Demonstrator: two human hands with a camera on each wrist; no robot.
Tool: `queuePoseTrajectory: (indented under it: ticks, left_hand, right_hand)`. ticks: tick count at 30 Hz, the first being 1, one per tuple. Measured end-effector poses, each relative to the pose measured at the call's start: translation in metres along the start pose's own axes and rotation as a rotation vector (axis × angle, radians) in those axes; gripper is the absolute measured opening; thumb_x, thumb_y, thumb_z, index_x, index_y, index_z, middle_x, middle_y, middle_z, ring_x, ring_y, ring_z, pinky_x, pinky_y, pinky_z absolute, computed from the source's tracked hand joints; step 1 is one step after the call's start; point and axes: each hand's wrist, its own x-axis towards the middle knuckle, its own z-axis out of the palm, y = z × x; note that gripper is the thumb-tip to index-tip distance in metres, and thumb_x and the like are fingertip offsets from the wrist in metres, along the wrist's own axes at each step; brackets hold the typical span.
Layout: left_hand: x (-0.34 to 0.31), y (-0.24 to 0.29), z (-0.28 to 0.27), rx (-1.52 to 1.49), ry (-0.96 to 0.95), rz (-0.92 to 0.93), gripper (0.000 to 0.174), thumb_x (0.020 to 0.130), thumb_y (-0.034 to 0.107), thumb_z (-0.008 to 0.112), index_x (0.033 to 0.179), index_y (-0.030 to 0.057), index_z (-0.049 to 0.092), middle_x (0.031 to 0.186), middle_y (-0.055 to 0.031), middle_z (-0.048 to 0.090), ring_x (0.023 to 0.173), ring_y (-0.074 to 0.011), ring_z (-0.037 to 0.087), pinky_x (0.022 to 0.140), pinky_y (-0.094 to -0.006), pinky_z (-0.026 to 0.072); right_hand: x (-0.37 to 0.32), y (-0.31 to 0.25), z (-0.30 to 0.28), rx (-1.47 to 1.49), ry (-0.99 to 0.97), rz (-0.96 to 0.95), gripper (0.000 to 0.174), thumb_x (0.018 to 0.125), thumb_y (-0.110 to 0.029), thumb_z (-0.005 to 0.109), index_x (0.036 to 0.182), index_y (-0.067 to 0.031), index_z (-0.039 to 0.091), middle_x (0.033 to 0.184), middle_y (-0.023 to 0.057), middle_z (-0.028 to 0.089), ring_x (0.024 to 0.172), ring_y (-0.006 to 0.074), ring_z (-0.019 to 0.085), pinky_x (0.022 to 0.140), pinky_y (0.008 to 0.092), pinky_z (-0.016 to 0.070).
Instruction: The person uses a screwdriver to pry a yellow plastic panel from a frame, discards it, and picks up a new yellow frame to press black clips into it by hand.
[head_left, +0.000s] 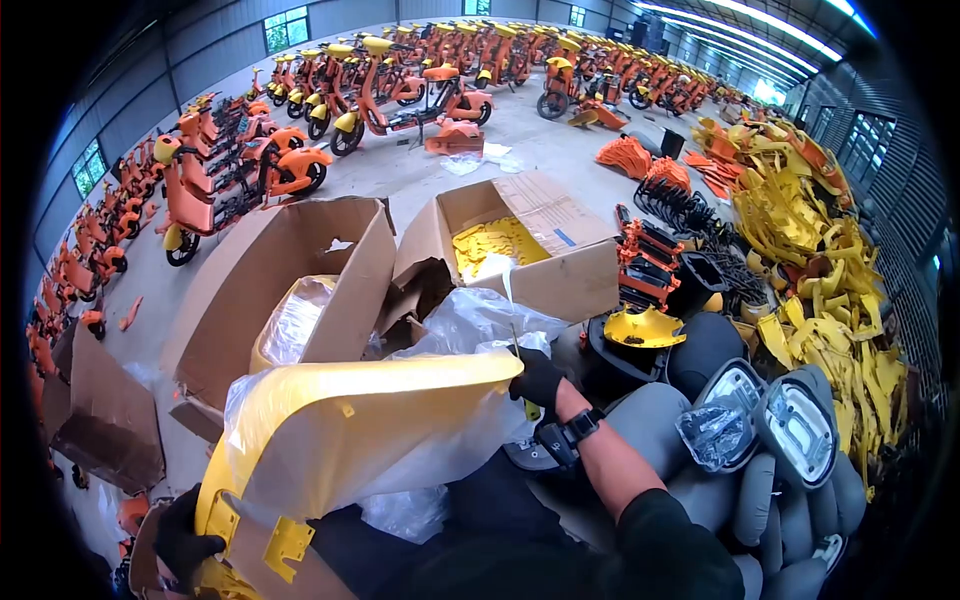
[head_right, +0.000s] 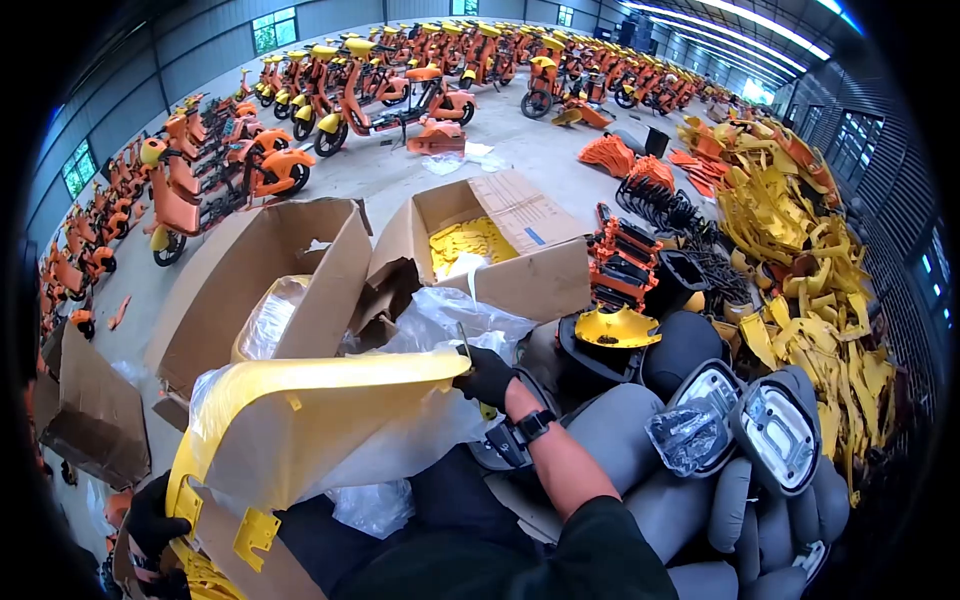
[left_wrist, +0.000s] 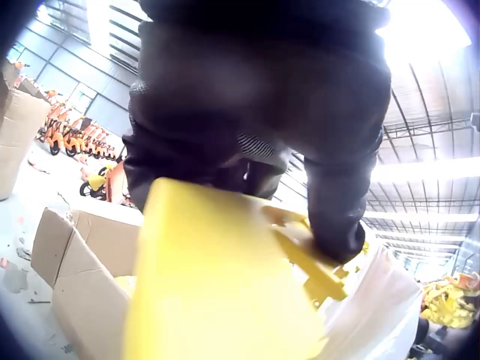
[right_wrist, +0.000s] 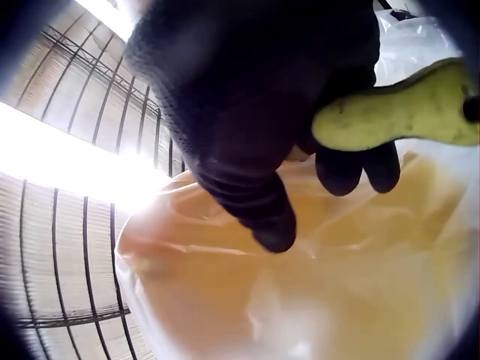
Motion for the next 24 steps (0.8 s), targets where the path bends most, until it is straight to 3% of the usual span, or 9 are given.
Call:
queuePoseTrajectory:
  ticks: [2, 5, 7, 10, 12, 15, 17, 19, 24]
  left_hand:
    - [0.004, -0.020, 0.001, 0.254, -0.009, 0.149, 0.107, 0.056, 0.011, 0.089, 0.148, -0.0016, 0.037, 0.129, -0.0174, 0.059, 0.121, -0.0284, 0.057, 0.098, -0.0405, 0.0482]
    - [0.005, -0.001, 0.045, 0.613, 0.051, 0.286, 0.100, 0.064, 0.019, 0.087, 0.148, -0.0013, 0.038, 0.127, -0.0208, 0.059, 0.125, -0.0354, 0.054, 0.104, -0.0444, 0.0440]
    - [0.015, -0.006, 0.063, 0.868, 0.318, 0.249, 0.085, 0.075, 0.022, 0.078, 0.147, -0.0016, 0.040, 0.131, -0.0234, 0.058, 0.122, -0.0422, 0.055, 0.106, -0.0472, 0.0410]
    - [0.021, -0.036, 0.034, 1.011, 0.454, 0.408, 0.070, 0.082, 0.020, 0.066, 0.146, -0.0009, 0.043, 0.135, -0.0233, 0.056, 0.120, -0.0448, 0.054, 0.107, -0.0480, 0.0397]
    - [0.012, -0.036, 0.010, 1.039, 0.418, 0.399, 0.065, 0.081, 0.010, 0.059, 0.144, 0.0002, 0.046, 0.134, -0.0222, 0.057, 0.120, -0.0438, 0.055, 0.108, -0.0464, 0.0390]
    - [-0.014, -0.040, -0.056, 0.850, 0.422, 0.192, 0.066, 0.079, 0.013, 0.064, 0.142, -0.0002, 0.049, 0.131, -0.0212, 0.060, 0.120, -0.0383, 0.057, 0.107, -0.0433, 0.0401]
    - [-0.028, -0.055, -0.100, 0.805, 0.475, 0.239, 0.066, 0.080, 0.020, 0.065, 0.140, -0.0018, 0.050, 0.130, -0.0207, 0.061, 0.122, -0.0358, 0.057, 0.105, -0.0411, 0.0417]
    - [-0.035, -0.062, -0.120, 0.801, 0.557, 0.290, 0.062, 0.082, 0.021, 0.066, 0.138, -0.0015, 0.052, 0.128, -0.0208, 0.062, 0.119, -0.0324, 0.059, 0.102, -0.0389, 0.0442]
    - [-0.007, -0.018, -0.092, 1.086, 0.590, 0.371, 0.057, 0.076, 0.014, 0.072, 0.130, 0.0030, 0.059, 0.105, -0.0175, 0.067, 0.094, -0.0310, 0.066, 0.085, -0.0385, 0.0514]
  right_hand:
    - [0.014, 0.016, 0.009, -0.322, 0.097, -0.397, 0.034, 0.084, -0.022, 0.075, 0.114, -0.0084, 0.066, 0.101, 0.0137, 0.071, 0.089, 0.0285, 0.069, 0.076, 0.0399, 0.0547]
    - [0.003, -0.003, 0.019, -0.489, 0.131, -0.321, 0.032, 0.082, -0.024, 0.075, 0.108, -0.0078, 0.066, 0.103, 0.0182, 0.069, 0.100, 0.0378, 0.065, 0.087, 0.0444, 0.0518]
    - [0.008, 0.001, 0.008, -0.625, 0.077, -0.306, 0.033, 0.082, -0.026, 0.075, 0.107, -0.0081, 0.067, 0.102, 0.0186, 0.069, 0.099, 0.0387, 0.065, 0.086, 0.0450, 0.0518]
    - [-0.007, 0.010, -0.027, -0.864, 0.198, -0.355, 0.038, 0.077, -0.032, 0.075, 0.106, -0.0083, 0.068, 0.106, 0.0183, 0.070, 0.102, 0.0383, 0.066, 0.090, 0.0438, 0.0525]
    - [-0.007, 0.005, -0.076, -0.965, 0.189, -0.136, 0.041, 0.077, -0.032, 0.073, 0.111, -0.0085, 0.069, 0.108, 0.0186, 0.070, 0.104, 0.0371, 0.066, 0.091, 0.0430, 0.0527]
    - [-0.026, 0.101, -0.219, -0.969, 0.688, 0.044, 0.045, 0.080, -0.038, 0.073, 0.110, -0.0044, 0.069, 0.098, 0.0213, 0.072, 0.096, 0.0407, 0.068, 0.085, 0.0464, 0.0534]
    - [-0.072, 0.137, -0.315, -0.942, 0.712, -0.252, 0.047, 0.083, -0.041, 0.074, 0.110, -0.0033, 0.069, 0.082, 0.0184, 0.072, 0.073, 0.0372, 0.070, 0.069, 0.0458, 0.0562]
    - [-0.088, 0.080, -0.281, -0.449, 0.702, 0.357, 0.034, 0.086, -0.034, 0.077, 0.098, -0.0046, 0.066, 0.059, 0.0064, 0.058, 0.039, 0.0155, 0.054, 0.034, 0.0338, 0.0436]
    - [-0.071, 0.122, -0.238, -0.504, 0.425, 0.462, 0.032, 0.085, -0.030, 0.075, 0.100, -0.0044, 0.062, 0.061, 0.0064, 0.058, 0.041, 0.0176, 0.055, 0.037, 0.0340, 0.0456]
